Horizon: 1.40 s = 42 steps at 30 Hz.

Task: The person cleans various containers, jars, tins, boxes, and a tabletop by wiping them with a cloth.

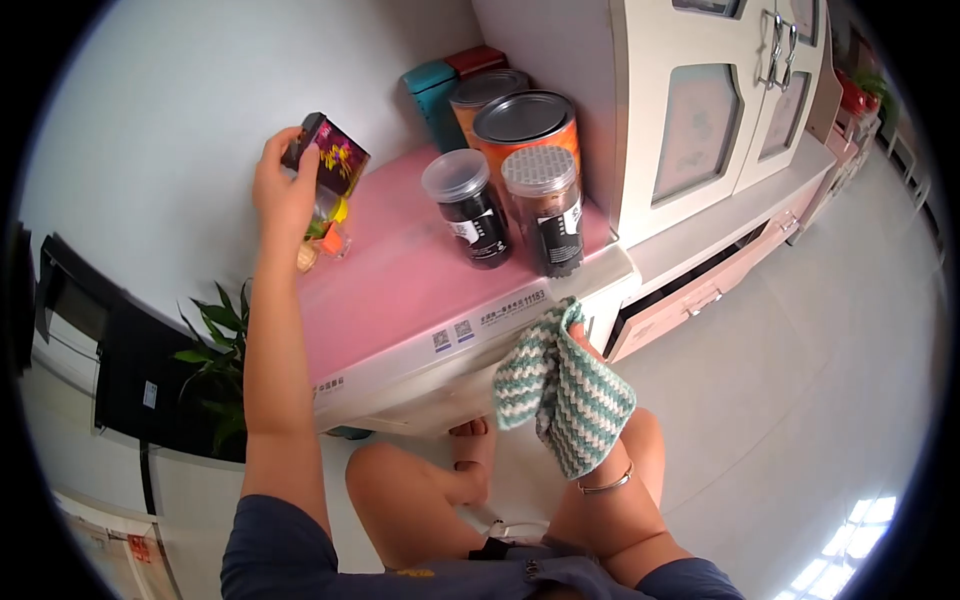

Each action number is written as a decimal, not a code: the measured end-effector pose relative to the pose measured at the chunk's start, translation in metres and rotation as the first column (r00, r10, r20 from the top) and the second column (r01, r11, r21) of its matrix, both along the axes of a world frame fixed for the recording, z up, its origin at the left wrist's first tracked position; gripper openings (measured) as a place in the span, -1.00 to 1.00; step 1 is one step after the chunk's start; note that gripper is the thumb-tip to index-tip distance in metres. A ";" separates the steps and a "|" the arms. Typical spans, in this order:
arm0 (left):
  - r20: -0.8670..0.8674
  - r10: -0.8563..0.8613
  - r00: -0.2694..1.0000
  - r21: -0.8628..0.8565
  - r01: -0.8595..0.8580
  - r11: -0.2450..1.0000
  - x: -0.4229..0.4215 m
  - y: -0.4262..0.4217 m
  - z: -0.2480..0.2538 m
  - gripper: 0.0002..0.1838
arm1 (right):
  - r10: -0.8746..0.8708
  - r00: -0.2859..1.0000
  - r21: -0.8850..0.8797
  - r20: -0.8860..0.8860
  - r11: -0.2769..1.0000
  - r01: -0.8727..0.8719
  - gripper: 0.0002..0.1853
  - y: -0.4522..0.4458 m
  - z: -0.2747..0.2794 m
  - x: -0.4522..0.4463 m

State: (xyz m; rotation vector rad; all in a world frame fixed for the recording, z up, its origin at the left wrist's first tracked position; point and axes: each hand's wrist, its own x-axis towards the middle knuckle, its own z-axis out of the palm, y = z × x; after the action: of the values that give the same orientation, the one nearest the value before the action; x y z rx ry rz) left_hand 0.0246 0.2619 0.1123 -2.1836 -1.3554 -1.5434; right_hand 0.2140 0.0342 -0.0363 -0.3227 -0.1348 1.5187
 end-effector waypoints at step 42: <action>0.426 -0.665 0.613 -0.571 0.753 0.329 -0.001 -0.265 -0.137 -0.44 | -0.486 0.505 0.294 0.713 0.862 0.413 -0.69 -0.071 0.026 -0.062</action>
State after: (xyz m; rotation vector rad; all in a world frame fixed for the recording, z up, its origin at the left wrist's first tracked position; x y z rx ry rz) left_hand 0.0233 -0.0033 -0.0250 -3.6593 -1.1654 -1.4835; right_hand 0.1516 -0.0365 -0.0101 -0.8708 -0.7493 0.7460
